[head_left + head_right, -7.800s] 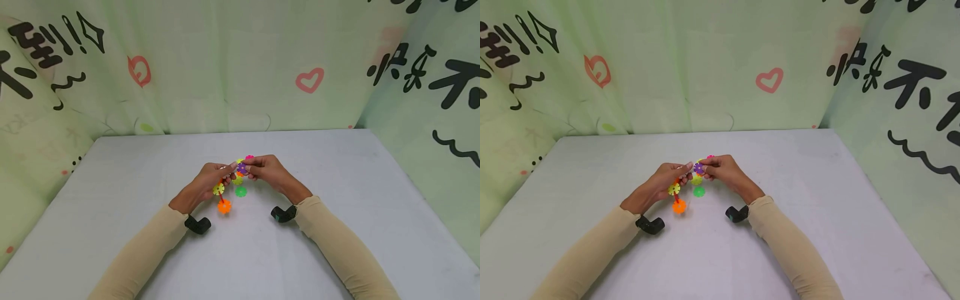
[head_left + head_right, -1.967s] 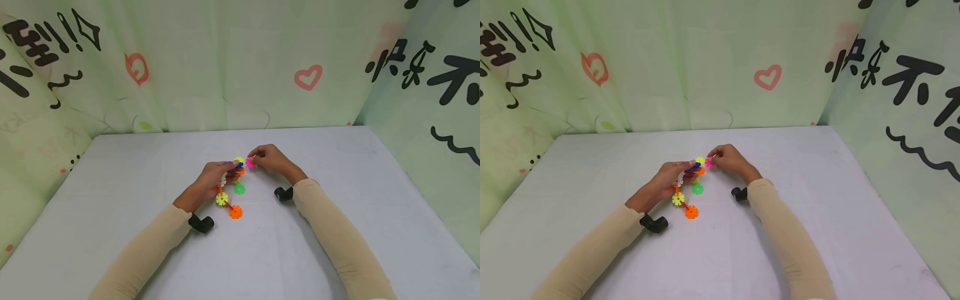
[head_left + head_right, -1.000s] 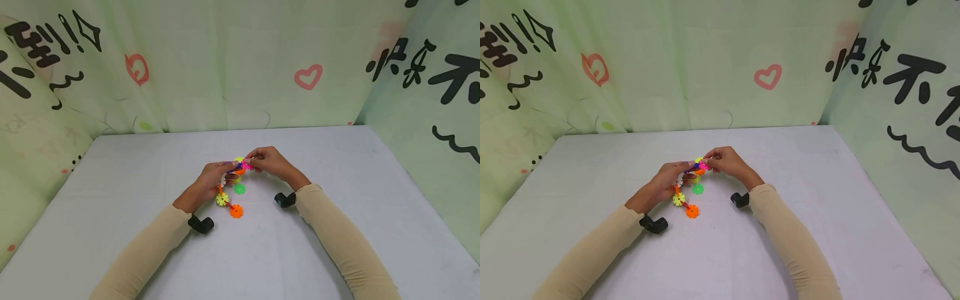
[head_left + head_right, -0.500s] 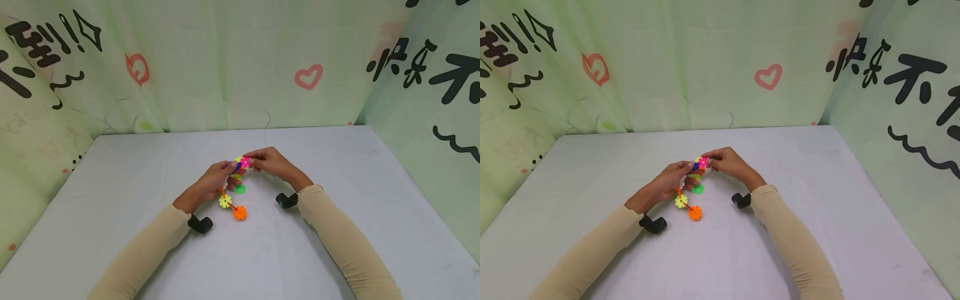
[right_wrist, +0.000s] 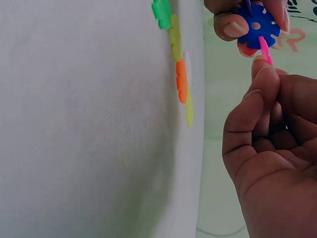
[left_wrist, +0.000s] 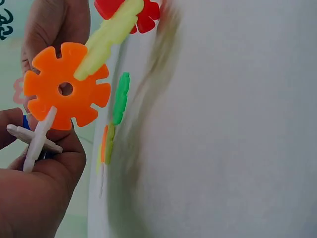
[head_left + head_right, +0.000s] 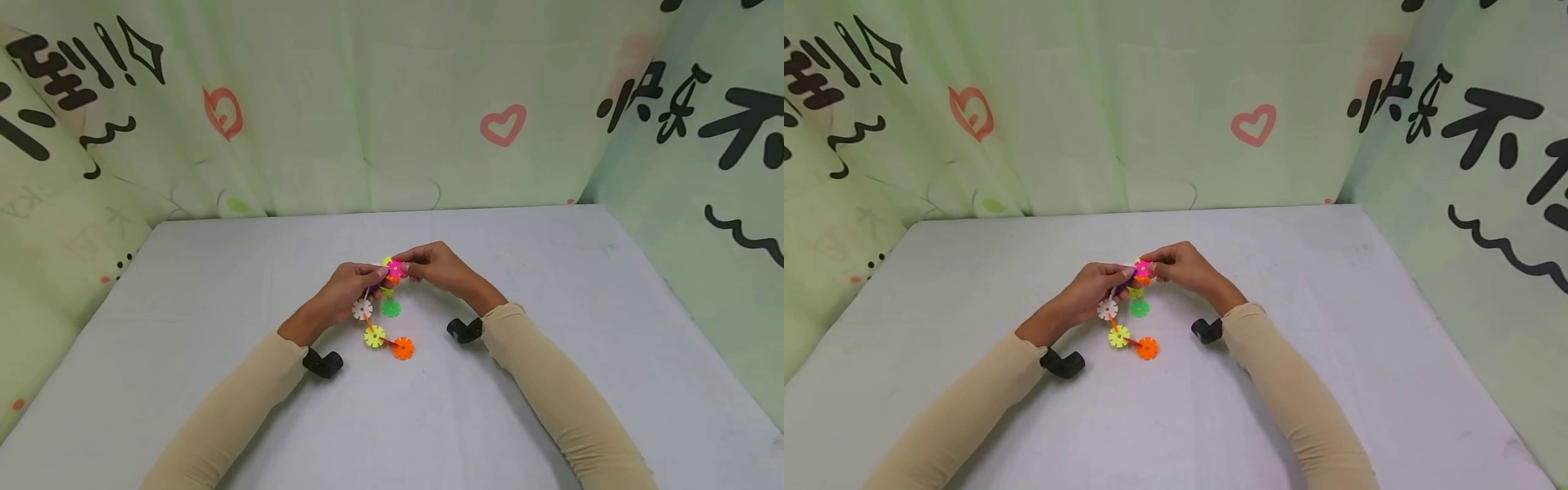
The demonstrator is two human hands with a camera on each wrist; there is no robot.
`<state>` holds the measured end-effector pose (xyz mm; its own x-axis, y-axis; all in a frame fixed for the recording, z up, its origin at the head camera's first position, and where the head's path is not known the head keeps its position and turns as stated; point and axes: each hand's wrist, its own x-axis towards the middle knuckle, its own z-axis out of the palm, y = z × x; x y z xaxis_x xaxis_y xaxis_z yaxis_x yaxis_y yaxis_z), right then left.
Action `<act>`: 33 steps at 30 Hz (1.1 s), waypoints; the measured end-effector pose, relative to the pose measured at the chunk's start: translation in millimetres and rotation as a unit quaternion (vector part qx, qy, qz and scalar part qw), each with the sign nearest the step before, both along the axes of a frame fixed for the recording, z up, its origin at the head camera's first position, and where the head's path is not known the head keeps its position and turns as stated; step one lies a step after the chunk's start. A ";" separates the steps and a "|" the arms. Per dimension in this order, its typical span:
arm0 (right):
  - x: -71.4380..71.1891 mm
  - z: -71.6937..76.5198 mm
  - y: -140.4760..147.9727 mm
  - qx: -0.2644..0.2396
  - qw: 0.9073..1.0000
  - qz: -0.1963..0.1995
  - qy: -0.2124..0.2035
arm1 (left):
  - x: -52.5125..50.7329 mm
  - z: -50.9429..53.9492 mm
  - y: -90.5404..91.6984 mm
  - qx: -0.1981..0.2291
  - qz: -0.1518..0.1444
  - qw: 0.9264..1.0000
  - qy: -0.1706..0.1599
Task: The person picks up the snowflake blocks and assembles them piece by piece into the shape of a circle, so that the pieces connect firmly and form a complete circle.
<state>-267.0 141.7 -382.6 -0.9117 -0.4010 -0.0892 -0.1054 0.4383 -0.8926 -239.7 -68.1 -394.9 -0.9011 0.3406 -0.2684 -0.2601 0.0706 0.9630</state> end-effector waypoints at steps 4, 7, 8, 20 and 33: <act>2.1 -0.5 -0.5 0.002 1.000 0.006 0.001 | -0.6 -1.8 -1.0 0.007 -0.006 1.000 -0.002; 3.4 0.4 -1.5 0.007 1.000 0.008 0.012 | -0.6 -1.4 -0.7 0.012 -0.008 1.000 -0.009; 3.7 0.6 -1.9 0.008 1.000 0.009 0.014 | -0.4 -1.1 -0.4 0.013 -0.007 1.000 -0.013; -7.4 -2.3 13.0 0.001 1.000 0.028 0.001 | 1.4 -3.7 7.9 0.031 0.025 0.998 -0.045; -29.3 -9.8 14.2 0.097 0.994 -0.015 0.037 | 3.7 -3.7 5.7 0.062 0.055 0.995 -0.055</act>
<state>-296.3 155.9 -392.4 -0.9303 -0.3543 -0.0948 -0.1510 0.6056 -0.7813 -235.9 -62.4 -398.7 -0.9022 0.2780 -0.3297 -0.3643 -0.0820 0.9277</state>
